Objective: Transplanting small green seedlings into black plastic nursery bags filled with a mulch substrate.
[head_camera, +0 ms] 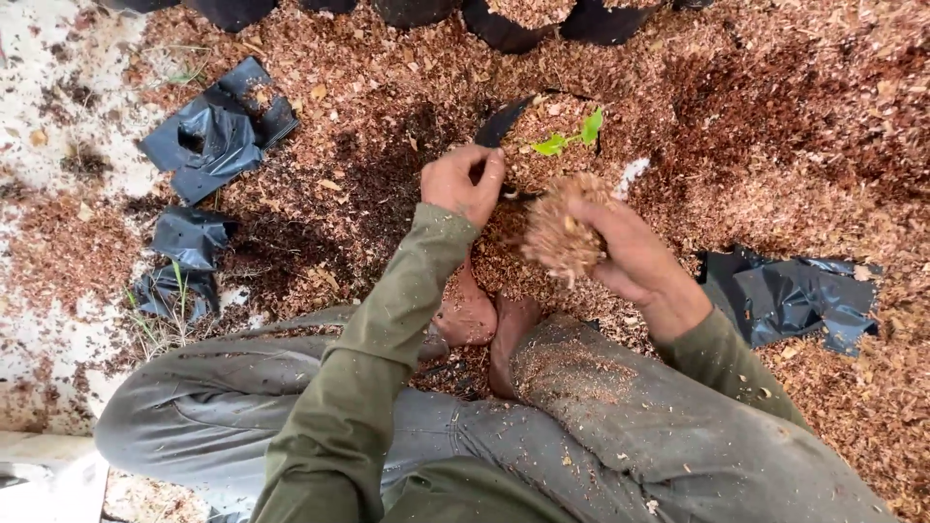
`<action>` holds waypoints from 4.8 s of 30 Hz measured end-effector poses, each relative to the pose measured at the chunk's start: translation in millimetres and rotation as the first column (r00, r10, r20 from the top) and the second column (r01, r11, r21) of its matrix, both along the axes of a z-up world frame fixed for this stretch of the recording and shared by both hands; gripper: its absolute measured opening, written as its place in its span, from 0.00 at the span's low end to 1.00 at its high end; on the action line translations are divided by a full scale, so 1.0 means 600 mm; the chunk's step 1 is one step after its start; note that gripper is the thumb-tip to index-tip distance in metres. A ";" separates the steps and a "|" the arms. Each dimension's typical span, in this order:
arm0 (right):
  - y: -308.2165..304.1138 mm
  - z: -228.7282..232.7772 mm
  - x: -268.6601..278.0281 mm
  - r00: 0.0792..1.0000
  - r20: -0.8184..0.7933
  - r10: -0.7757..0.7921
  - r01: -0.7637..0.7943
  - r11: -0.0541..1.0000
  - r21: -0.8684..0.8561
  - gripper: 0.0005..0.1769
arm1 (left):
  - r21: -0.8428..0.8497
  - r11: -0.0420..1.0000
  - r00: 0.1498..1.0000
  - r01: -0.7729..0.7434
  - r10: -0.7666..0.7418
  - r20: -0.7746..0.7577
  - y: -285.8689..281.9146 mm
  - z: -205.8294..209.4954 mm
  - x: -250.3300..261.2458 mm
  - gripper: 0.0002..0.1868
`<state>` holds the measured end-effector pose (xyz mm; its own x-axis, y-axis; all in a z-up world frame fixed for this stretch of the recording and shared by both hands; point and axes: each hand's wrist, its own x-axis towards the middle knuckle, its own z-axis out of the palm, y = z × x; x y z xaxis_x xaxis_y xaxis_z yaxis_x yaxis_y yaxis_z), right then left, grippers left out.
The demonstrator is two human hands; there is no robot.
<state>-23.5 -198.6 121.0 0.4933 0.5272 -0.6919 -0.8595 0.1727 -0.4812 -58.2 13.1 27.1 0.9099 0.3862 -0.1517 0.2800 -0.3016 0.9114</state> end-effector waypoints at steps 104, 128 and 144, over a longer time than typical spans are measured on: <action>-0.002 0.040 0.143 0.184 0.438 0.880 0.049 0.437 -0.898 0.18 | 0.005 0.987 0.890 0.161 -0.143 -0.432 0.026 0.095 0.096 0.15; -0.047 -0.063 0.186 0.263 0.657 0.706 0.109 0.655 -0.748 0.07 | 0.130 0.991 0.999 0.009 -0.013 0.032 0.032 0.035 0.066 0.24; -0.091 -0.075 0.069 0.789 0.480 0.383 -0.048 0.818 -0.573 0.21 | 0.375 0.925 0.871 -0.054 -0.141 0.471 -0.033 0.027 -0.028 0.36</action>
<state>17.7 -253.0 76.1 0.7877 0.3230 -0.5247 -0.3920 -0.3944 -0.8312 -74.9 -6.8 43.3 0.8458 0.2827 0.4525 -0.1854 -0.6395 0.7461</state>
